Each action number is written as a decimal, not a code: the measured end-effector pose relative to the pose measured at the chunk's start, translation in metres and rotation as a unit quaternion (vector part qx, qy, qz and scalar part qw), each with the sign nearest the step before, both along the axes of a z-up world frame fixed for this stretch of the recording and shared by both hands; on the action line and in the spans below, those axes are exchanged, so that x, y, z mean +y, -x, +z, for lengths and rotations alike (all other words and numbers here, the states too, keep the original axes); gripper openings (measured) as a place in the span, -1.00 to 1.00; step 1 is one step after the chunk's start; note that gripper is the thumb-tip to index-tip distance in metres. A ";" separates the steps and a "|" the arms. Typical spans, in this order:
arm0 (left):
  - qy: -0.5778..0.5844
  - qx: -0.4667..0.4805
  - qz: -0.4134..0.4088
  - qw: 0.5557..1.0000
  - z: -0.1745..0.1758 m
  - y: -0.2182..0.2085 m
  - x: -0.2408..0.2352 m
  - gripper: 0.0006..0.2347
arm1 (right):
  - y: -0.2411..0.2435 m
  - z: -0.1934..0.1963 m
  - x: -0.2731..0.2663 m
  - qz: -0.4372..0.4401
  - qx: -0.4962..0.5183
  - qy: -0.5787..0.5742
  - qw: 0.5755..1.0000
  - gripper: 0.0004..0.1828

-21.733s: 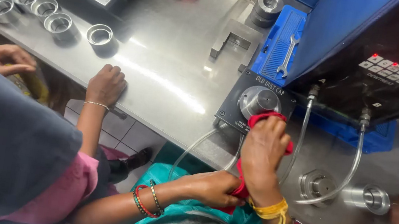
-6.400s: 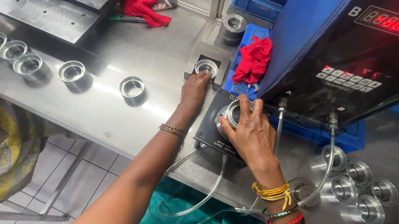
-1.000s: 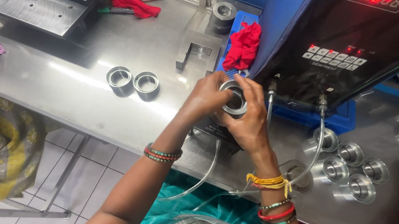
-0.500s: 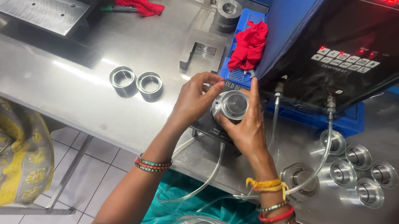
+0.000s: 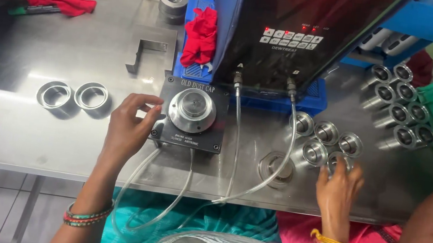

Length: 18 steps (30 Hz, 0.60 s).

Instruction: Measuring and inspecting metal cylindrical components using an electronic testing fixture on an industrial assembly line.

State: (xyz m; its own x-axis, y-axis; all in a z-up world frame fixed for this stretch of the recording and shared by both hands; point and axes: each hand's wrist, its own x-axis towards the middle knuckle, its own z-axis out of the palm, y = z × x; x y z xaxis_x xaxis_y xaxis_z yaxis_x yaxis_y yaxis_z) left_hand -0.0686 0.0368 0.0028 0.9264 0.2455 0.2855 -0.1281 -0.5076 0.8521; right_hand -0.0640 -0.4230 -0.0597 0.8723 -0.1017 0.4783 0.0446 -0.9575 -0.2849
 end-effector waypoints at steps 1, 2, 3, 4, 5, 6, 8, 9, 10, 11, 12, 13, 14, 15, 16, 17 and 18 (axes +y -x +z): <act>-0.001 0.005 -0.002 1.000 0.000 0.001 0.000 -0.84 | 0.008 -0.020 -0.011 -0.034 0.013 0.051 0.998 -0.51; -0.002 0.010 -0.003 1.000 0.000 0.002 -0.001 -0.85 | 0.017 -0.040 -0.022 -0.068 0.027 0.102 0.992 -0.49; -0.001 0.011 -0.002 1.000 0.001 0.003 -0.001 -0.85 | 0.020 -0.043 -0.030 -0.067 0.027 0.103 0.992 -0.49; -0.004 0.011 -0.004 1.000 0.002 0.004 -0.001 -0.85 | 0.022 -0.046 -0.037 -0.069 0.046 0.078 0.994 -0.48; -0.009 0.015 -0.006 1.000 0.003 0.007 0.000 -0.85 | 0.029 -0.052 -0.043 -0.070 0.067 0.051 0.994 -0.47; -0.010 0.019 -0.005 1.000 -0.001 0.009 0.001 -0.85 | 0.030 -0.042 -0.039 -0.069 0.071 0.051 0.994 -0.47; -0.030 0.005 -0.007 1.000 -0.005 0.011 0.005 -0.86 | 0.034 -0.025 -0.027 -0.047 0.080 -0.044 0.995 -0.20; -0.032 0.010 -0.008 0.999 -0.006 0.012 0.006 -0.86 | 0.030 -0.021 -0.023 -0.048 0.086 -0.046 0.994 -0.20; -0.029 0.005 -0.007 1.000 -0.006 0.013 0.006 -0.86 | 0.025 -0.018 -0.019 -0.051 0.088 -0.046 0.994 -0.13; -0.025 0.000 -0.008 1.000 -0.007 0.013 0.006 -0.86 | 0.020 -0.014 -0.015 -0.055 0.091 -0.046 0.993 -0.05; -0.027 0.005 -0.010 1.000 -0.005 0.016 0.007 -0.86 | 0.020 -0.014 -0.015 -0.058 0.096 -0.048 0.993 -0.05; -0.018 0.009 -0.007 1.000 -0.003 0.019 0.006 -0.86 | 0.019 -0.013 -0.016 -0.065 0.117 -0.051 0.990 -0.11; -0.009 0.013 -0.003 1.000 -0.001 0.021 0.007 -0.87 | 0.017 -0.011 -0.016 -0.072 0.137 -0.055 0.986 -0.17; -0.008 0.013 -0.001 1.000 -0.002 0.020 0.009 -0.87 | 0.019 -0.002 -0.010 -0.070 0.137 -0.054 0.987 -0.17; -0.009 0.013 0.006 1.000 -0.003 0.020 0.011 -0.87 | 0.021 0.007 -0.004 -0.048 0.150 -0.084 0.984 -0.18; -0.011 0.014 0.015 1.000 -0.005 0.022 0.014 -0.87 | 0.023 0.016 0.003 -0.025 0.165 -0.114 0.979 -0.19; -0.011 0.016 0.019 1.000 -0.007 0.021 0.014 -0.87 | 0.021 0.022 0.014 -0.021 0.167 -0.113 0.979 -0.19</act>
State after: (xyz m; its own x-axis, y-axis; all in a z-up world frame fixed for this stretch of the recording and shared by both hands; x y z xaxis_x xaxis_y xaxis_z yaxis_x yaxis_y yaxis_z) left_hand -0.0898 0.0513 -0.0040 0.9253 0.2742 0.2622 -0.0822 -0.5298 0.8441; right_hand -0.0846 -0.4094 -0.0375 0.9690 -0.2115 0.1278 -0.1257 -0.8670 -0.4822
